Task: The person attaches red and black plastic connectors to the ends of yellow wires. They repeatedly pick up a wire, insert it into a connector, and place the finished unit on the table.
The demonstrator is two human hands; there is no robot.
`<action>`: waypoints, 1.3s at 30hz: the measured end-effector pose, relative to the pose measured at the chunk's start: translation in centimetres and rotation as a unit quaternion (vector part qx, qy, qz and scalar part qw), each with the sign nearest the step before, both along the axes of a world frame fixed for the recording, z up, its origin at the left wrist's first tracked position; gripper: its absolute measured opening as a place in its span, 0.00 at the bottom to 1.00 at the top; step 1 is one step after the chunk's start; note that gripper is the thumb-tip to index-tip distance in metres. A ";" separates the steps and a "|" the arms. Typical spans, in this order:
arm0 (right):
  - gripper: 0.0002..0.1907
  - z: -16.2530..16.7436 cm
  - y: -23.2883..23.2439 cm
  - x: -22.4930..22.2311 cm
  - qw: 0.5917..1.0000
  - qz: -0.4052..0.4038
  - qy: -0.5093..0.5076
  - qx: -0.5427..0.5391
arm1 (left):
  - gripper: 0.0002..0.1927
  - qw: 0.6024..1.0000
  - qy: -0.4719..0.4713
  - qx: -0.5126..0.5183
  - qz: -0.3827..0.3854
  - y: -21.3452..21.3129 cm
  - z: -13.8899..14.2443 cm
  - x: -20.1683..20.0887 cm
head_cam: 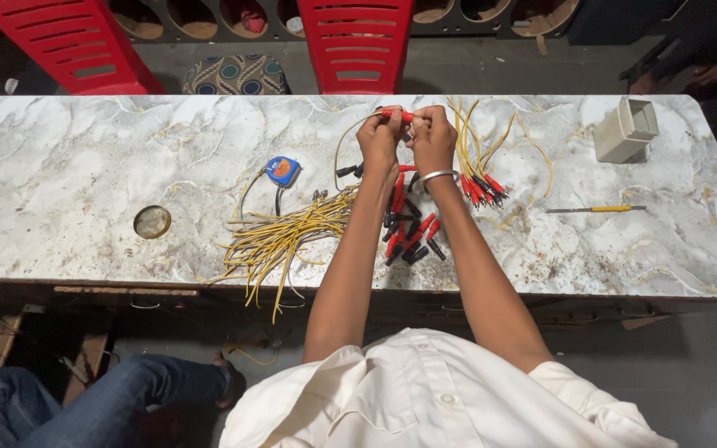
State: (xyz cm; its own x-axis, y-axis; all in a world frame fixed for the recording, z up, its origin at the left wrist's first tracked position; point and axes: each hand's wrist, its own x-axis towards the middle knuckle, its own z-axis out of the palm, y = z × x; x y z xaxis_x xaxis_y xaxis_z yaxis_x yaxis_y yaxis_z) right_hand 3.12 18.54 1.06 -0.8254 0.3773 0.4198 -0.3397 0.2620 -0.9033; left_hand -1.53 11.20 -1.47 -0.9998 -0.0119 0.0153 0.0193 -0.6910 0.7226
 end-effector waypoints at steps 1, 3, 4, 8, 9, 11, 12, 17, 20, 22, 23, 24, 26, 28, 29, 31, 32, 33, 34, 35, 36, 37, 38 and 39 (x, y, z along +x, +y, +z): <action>0.02 0.0 -0.1 0.1 1.000 -0.012 -0.006 0.010 | 0.07 1.000 -0.004 -0.003 -0.001 0.0 -0.1 0.0; 0.03 -0.1 -0.2 0.3 0.997 -0.049 0.009 0.062 | 0.07 1.000 -0.005 0.003 -0.008 0.1 -0.2 0.0; 0.03 -0.2 -0.3 0.4 0.991 -0.074 0.031 0.103 | 0.07 1.000 -0.001 0.011 -0.014 0.1 -0.3 0.0; 0.05 -0.8 -0.6 0.5 0.976 -0.111 0.095 0.164 | 0.07 1.000 -0.011 0.022 0.000 0.4 -0.7 0.4; 0.06 -0.8 -0.6 0.5 0.972 -0.122 0.088 0.178 | 0.06 1.000 -0.010 0.013 0.006 0.6 -0.8 0.6; 0.08 -1.0 -0.6 0.5 0.965 -0.142 0.076 0.205 | 0.06 1.000 -0.009 -0.004 0.019 0.7 -1.1 1.0; 0.08 -1.0 -0.5 0.4 0.968 -0.125 0.072 0.207 | 0.06 1.000 -0.015 0.006 0.023 0.7 -1.1 0.9; 0.08 -1.7 0.4 0.9 0.967 -0.047 0.083 0.237 | 0.06 1.000 -0.008 -0.014 0.023 0.0 -0.7 0.0; 0.07 -2.3 0.3 1.1 0.960 -0.039 0.074 0.266 | 0.10 0.997 -0.056 -0.046 -0.030 -0.8 -0.7 0.0; 0.06 -2.4 0.1 1.1 0.955 -0.042 0.084 0.282 | 0.11 0.997 -0.061 -0.015 -0.052 -0.9 -0.5 0.2; 0.06 -2.4 -0.1 1.2 0.952 -0.043 0.088 0.290 | 0.11 0.996 -0.065 0.001 -0.064 -0.9 -0.5 0.4; 0.06 -2.4 -0.3 1.2 0.951 -0.052 0.086 0.294 | 0.11 0.996 -0.060 0.015 -0.068 -0.9 -0.4 0.5; 0.07 -2.2 -0.7 1.5 0.947 -0.067 0.082 0.303 | 0.10 0.995 -0.051 0.044 -0.075 -0.8 -0.3 0.5; 0.07 -2.0 -1.0 1.8 0.946 -0.080 0.086 0.301 | 0.09 0.995 -0.048 0.035 -0.076 -0.7 -0.3 0.4; 0.07 -1.9 -1.1 1.9 0.946 -0.089 0.087 0.300 | 0.08 0.995 -0.047 0.029 -0.078 -0.6 -0.3 0.4; 0.08 -1.7 -1.2 1.9 0.955 -0.086 0.072 0.275 | 0.09 0.994 -0.012 0.056 -0.095 -0.5 -0.2 0.1; 0.09 -1.7 -1.2 1.8 0.959 -0.085 0.065 0.262 | 0.09 0.992 0.005 0.069 -0.104 -0.4 -0.1 0.0; 0.09 -1.7 -1.2 1.6 0.962 -0.085 0.074 0.249 | 0.09 0.990 0.005 0.079 -0.113 -0.4 -0.1 -0.1; 0.09 -1.7 -1.2 1.2 0.964 -0.085 0.085 0.235 | 0.09 0.988 0.005 0.090 -0.122 -0.3 0.1 -0.2; 0.10 -1.7 -1.3 0.9 0.967 -0.085 0.095 0.222 | 0.08 0.986 0.005 0.100 -0.130 -0.3 0.2 -0.3; 0.10 -1.6 -1.4 0.6 0.977 -0.078 0.083 0.181 | 0.09 0.987 0.013 0.087 -0.135 -0.4 0.3 -0.3; 0.11 -1.4 -1.5 0.4 0.985 -0.069 0.072 0.141 | 0.09 0.987 0.022 0.075 -0.140 -0.5 0.5 -0.5; 0.12 -1.2 -1.5 0.2 0.991 -0.061 0.062 0.101 | 0.09 0.987 0.032 0.064 -0.145 -0.7 0.7 -0.6; 0.11 -0.9 -1.5 0.1 1.000 -0.011 0.006 -0.020 | 0.09 0.984 0.045 0.070 -0.158 -0.8 0.8 -0.6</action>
State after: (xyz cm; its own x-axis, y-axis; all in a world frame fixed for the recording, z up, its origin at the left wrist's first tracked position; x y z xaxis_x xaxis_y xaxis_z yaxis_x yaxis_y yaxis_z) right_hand 3.20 17.00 0.18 -0.8113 0.4129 0.4139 -0.3454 0.2327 -0.9091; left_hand -2.14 10.40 -0.64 -0.9486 0.2907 0.1251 -0.1522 -0.7658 0.6249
